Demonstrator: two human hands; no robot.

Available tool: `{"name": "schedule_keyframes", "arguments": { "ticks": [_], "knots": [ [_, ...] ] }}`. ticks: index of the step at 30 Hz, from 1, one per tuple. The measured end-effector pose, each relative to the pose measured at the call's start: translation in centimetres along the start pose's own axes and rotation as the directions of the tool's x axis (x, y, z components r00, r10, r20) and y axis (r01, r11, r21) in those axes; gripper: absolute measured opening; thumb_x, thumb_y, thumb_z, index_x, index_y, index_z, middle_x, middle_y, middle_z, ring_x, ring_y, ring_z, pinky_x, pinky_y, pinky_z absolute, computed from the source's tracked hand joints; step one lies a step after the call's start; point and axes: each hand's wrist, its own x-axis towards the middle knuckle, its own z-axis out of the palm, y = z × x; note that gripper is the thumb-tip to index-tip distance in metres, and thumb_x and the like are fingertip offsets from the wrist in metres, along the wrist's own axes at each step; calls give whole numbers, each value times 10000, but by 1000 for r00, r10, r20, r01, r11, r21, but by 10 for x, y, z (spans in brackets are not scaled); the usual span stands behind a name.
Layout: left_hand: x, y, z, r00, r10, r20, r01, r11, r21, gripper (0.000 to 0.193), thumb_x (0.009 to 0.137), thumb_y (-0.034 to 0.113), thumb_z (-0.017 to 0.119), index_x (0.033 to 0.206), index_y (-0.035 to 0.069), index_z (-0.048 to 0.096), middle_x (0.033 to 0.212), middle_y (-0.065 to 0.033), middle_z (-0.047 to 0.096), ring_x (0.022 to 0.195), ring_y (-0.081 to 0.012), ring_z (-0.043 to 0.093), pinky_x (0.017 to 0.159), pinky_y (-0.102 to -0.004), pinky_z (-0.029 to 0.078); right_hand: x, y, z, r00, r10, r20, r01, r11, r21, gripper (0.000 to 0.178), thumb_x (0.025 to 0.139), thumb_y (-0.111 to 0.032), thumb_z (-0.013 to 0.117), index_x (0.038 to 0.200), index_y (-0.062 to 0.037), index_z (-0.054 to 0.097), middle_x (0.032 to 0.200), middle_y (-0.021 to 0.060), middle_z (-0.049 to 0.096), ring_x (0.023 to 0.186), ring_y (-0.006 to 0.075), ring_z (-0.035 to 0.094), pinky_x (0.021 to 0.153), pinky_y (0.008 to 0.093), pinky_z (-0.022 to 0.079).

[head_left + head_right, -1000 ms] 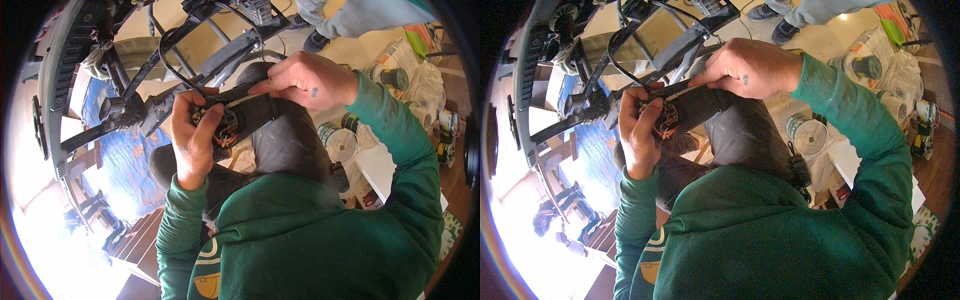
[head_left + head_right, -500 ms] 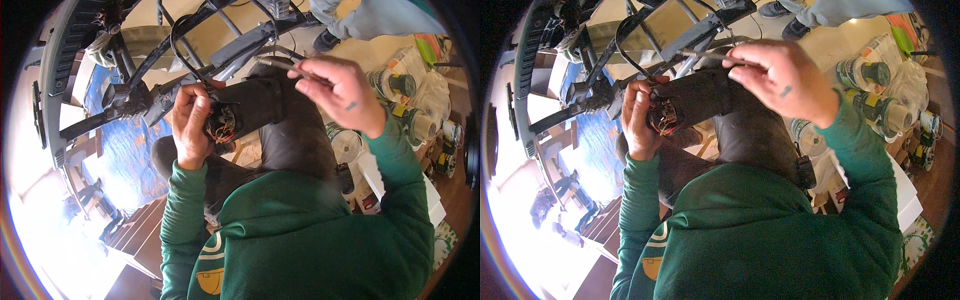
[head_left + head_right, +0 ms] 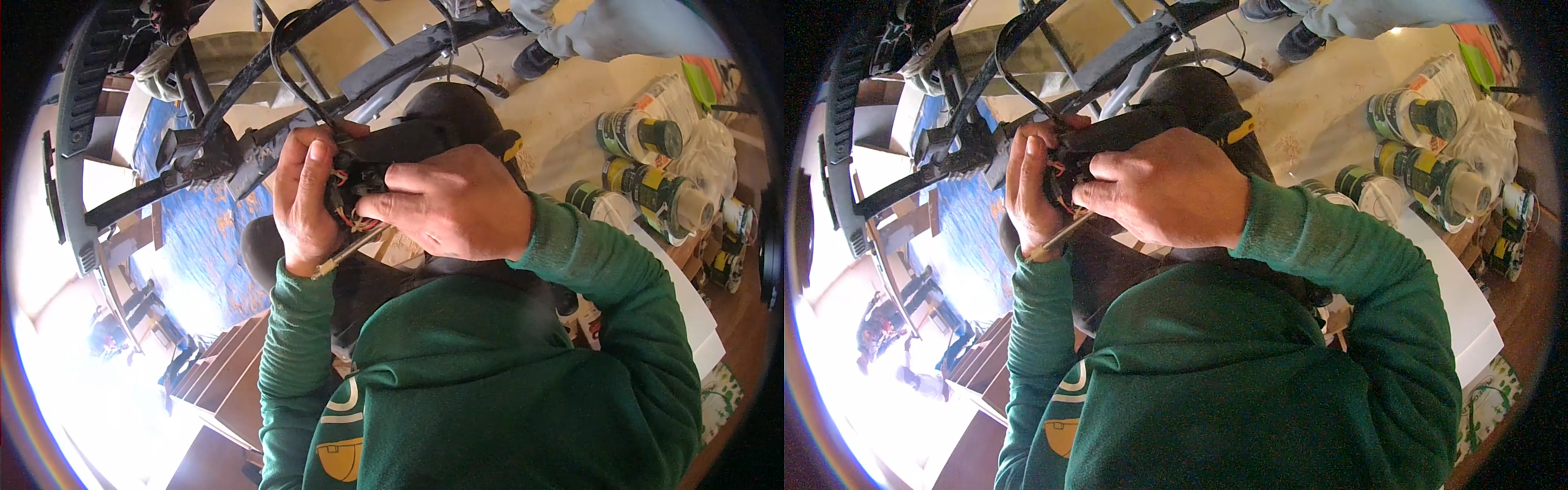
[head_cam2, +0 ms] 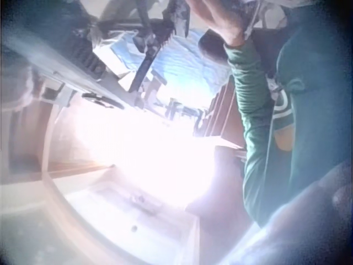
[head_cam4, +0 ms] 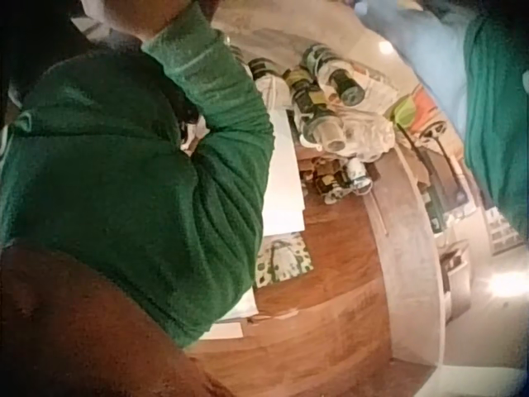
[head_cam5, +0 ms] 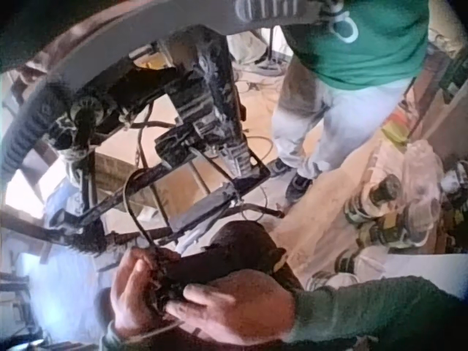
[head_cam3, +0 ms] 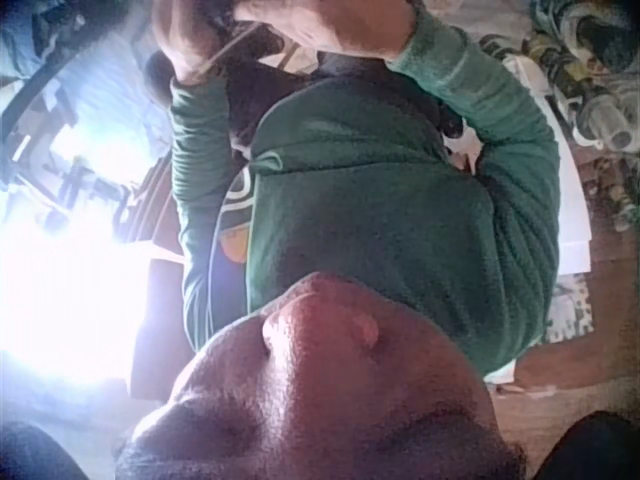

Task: The person repairs electrical wiring inside a black motor housing by hand and using a screwdriver, while sitting on the floor of a workshop.

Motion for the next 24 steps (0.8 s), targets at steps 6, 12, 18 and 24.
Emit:
{"name": "schedule_keyframes", "arguments": {
  "ticks": [6,12,18,24],
  "knots": [
    [0,5,5,1000,-21,2,20,999,49,280,1170,271,520,1131,9,609,1232,-142,740,1061,-140,617,1000,-313,483,-3,2,0,1000,-19,-6,19,1000,0,367,784,-140,811,1148,-142,764,858,10,560,670,209,661,551,394,536],
    [-2,-3,6,1000,1,-9,0,999,32,301,1150,275,569,1158,-16,645,1200,-112,751,1044,-135,632,982,-306,495,-3,6,-1,992,-91,-82,92,996,2,379,751,-96,807,1129,-109,782,808,24,568,631,225,637,538,384,515],
    [-2,2,7,998,28,-51,-23,996,86,278,1130,238,557,1154,-23,651,1162,-97,732,1059,-141,623,984,-309,487,-8,9,1,993,-61,-99,65,997,30,392,798,-156,848,1179,-97,779,837,32,615,643,225,645,548,380,520],
    [-5,-12,4,966,140,-216,-105,980,168,349,1126,261,469,1132,-35,654,1125,-106,678,1046,-179,614,986,-314,466,-4,23,-12,984,149,-96,-148,989,16,1008,612,-515,998,1451,-84,642,1090,100,638,936,324,683,774,436,578]
  ]
}}
